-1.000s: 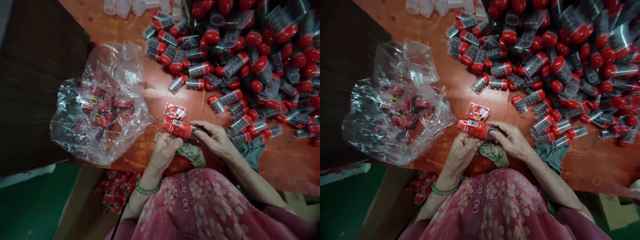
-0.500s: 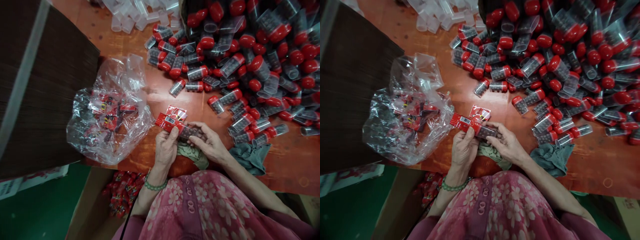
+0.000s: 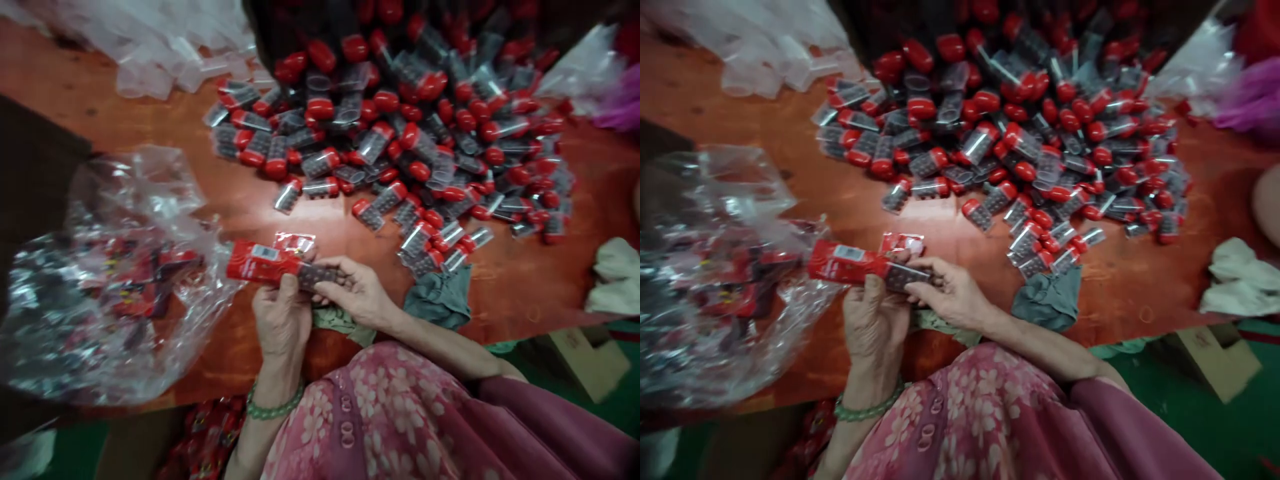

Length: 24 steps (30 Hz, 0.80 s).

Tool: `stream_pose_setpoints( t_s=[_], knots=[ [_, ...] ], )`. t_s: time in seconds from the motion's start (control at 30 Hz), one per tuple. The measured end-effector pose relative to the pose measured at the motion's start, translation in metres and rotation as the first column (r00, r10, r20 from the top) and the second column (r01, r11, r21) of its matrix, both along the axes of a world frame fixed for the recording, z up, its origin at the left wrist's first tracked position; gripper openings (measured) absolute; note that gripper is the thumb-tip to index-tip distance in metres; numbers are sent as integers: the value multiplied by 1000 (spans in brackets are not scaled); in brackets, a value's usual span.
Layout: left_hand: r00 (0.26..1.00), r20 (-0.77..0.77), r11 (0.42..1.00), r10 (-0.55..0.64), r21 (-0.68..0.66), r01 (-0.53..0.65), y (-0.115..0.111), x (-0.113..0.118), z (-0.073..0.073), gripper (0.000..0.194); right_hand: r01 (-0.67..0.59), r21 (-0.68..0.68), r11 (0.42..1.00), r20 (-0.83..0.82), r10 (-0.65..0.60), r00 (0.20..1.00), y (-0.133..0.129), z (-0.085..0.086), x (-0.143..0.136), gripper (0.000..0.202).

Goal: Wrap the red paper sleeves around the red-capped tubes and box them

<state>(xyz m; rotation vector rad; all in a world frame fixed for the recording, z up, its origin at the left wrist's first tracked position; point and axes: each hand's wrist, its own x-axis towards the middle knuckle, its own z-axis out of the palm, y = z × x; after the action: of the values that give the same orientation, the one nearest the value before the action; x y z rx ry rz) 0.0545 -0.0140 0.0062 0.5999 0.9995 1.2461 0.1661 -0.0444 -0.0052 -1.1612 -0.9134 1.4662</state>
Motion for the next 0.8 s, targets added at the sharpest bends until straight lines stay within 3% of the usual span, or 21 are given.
stream_pose_setpoints(
  t_s=[0.07, 0.17, 0.27, 0.37, 0.47, 0.6, 0.73, 0.8],
  knots=[
    [1000, -22, 999, -1, 35, 2, -2, 2, 3, 34, 56, 104, 993, 97, -66, 993, -2, 4, 2, 32],
    [992, -48, 991, -113, 71, 117, -6, 4, 9, 22, 98, 146, 984, 140, -119, 983, -7, 12, 7, 21],
    [969, -78, 969, -235, 58, 239, -6, 4, 10, 13, 60, 25, 998, -102, -58, 993, -10, 13, 13, 18],
    [955, -78, 958, -285, 2, 286, -6, 8, 9, 15, 3, -68, 998, -300, -23, 954, -10, 7, 19, 26],
    [969, -50, 970, -242, -47, 240, -9, 17, 6, 24, 26, -87, 996, -236, -46, 971, -12, 1, 20, 40],
    [984, -17, 979, -179, -104, 176, -14, 24, 0, 34, 164, -36, 986, -90, -166, 982, -14, 0, 22, 40],
    [974, 56, 962, -221, -152, 227, -17, 22, -1, 43, 101, -49, 994, -93, -106, 990, -13, 1, 27, 44],
    [976, 118, 972, -183, -128, 198, -18, 20, 3, 49, 76, -29, 997, -68, -78, 995, -12, 2, 27, 42]
  ],
)
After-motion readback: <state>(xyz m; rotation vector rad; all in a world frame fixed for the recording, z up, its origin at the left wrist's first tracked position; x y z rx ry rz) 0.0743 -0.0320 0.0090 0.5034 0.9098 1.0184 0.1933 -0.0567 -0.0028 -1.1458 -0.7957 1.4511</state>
